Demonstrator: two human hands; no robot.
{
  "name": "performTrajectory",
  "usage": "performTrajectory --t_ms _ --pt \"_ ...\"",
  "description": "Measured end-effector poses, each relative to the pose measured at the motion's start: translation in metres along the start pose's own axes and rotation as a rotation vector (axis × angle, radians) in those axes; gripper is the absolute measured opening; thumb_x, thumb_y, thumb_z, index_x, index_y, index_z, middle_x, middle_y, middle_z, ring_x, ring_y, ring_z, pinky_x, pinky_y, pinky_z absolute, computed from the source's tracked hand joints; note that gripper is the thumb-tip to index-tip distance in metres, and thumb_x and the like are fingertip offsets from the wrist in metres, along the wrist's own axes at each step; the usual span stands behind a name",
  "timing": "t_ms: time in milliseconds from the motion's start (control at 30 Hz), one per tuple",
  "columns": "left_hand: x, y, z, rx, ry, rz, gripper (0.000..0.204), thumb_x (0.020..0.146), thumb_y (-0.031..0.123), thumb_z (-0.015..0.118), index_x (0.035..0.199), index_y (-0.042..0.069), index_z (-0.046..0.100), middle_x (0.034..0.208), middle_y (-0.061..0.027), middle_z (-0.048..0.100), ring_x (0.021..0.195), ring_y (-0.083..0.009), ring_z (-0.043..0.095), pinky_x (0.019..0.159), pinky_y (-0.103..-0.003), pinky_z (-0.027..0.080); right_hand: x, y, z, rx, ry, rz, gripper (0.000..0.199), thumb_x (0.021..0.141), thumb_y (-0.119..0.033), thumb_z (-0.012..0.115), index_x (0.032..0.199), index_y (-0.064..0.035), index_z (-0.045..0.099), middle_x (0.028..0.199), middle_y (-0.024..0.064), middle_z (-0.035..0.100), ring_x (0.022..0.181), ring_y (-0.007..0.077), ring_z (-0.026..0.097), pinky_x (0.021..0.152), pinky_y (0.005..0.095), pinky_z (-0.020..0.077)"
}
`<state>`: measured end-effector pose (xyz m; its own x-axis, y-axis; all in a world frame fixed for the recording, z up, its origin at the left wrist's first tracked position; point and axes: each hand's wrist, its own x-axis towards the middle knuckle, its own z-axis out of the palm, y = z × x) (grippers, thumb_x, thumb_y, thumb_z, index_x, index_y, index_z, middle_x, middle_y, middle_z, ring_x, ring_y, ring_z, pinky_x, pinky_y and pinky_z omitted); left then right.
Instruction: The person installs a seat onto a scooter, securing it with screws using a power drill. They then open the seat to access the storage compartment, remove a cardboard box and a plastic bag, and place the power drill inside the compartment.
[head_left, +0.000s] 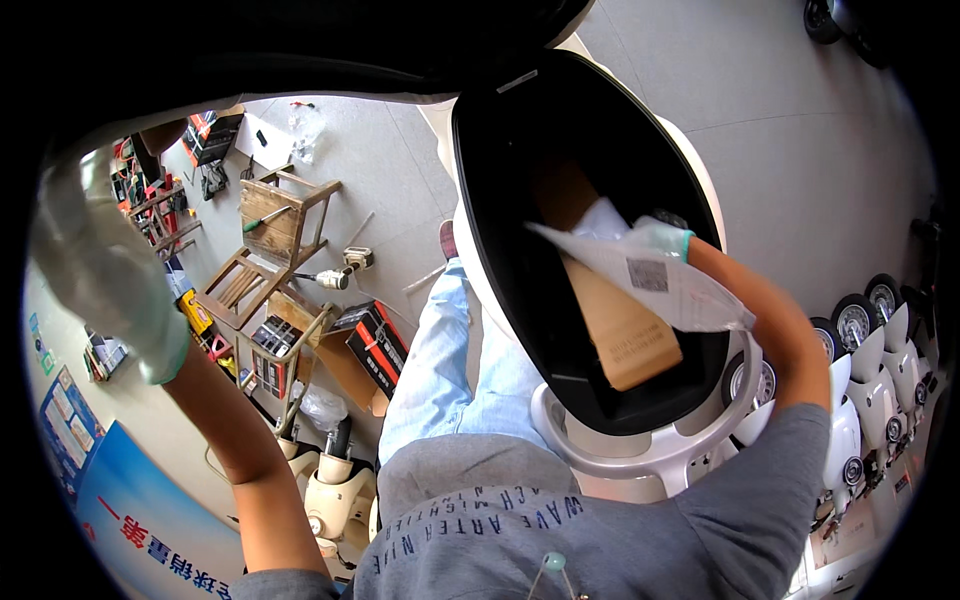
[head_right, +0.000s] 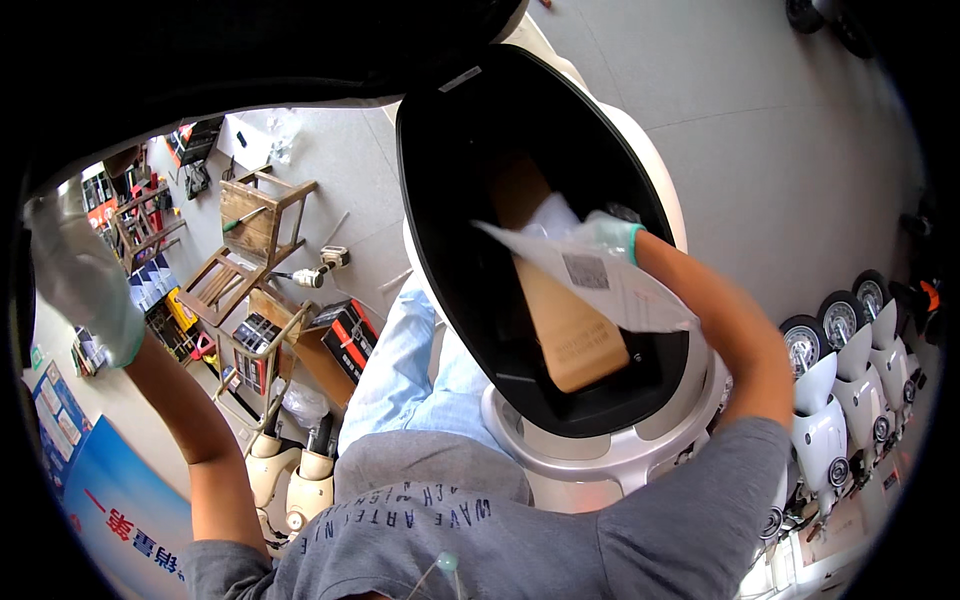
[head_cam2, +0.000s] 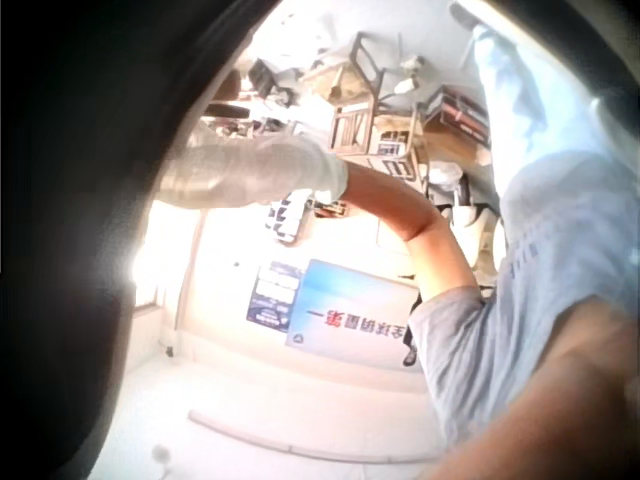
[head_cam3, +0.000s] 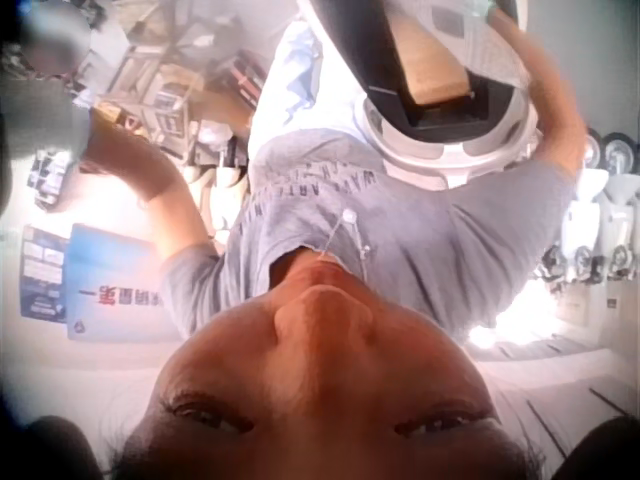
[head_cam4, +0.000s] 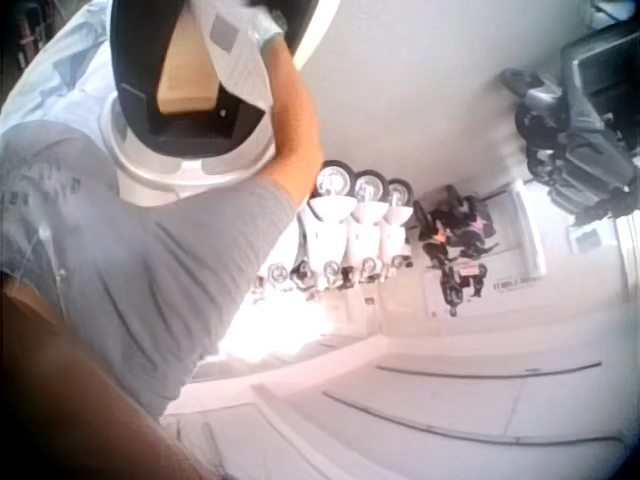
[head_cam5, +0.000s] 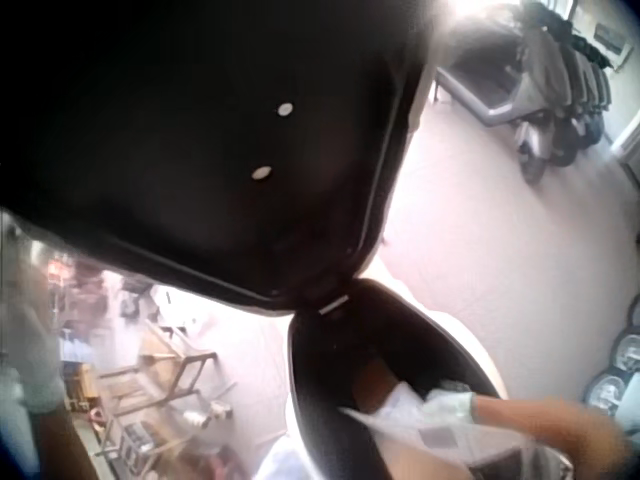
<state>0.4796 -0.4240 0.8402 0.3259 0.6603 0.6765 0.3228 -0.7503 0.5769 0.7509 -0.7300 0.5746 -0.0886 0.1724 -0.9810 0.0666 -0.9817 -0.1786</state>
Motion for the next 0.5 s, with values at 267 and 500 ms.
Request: performTrajectory --t_ms 267,500 --pt "-0.04 -0.047 0.032 0.366 -0.141 0.072 0.041 0.077 0.024 0.075 0.106 0.003 0.056 0.094 -0.0067 0.061 0.082 -0.0161 0.063 0.074 -0.025 0.05 -0.005 0.012 0.014 0.115 -0.093 0.151 0.039 0.071 -0.021 0.078 0.096 0.0066 0.066 0.086 0.0133 0.066 0.073 0.0194 0.063 0.067 0.0293 0.0467" --pt "-0.013 -0.08 -0.025 0.629 -0.415 0.321 0.036 0.086 0.032 0.063 0.11 0.007 0.052 0.081 -0.0064 0.067 0.069 -0.0171 0.066 0.061 -0.026 0.052 -0.022 0.007 0.028 0.241 -0.1 0.235 0.042 0.082 -0.031 0.067 0.106 0.0031 0.063 0.103 0.0172 0.063 0.098 0.0251 0.057 0.09 0.0448 0.0357"
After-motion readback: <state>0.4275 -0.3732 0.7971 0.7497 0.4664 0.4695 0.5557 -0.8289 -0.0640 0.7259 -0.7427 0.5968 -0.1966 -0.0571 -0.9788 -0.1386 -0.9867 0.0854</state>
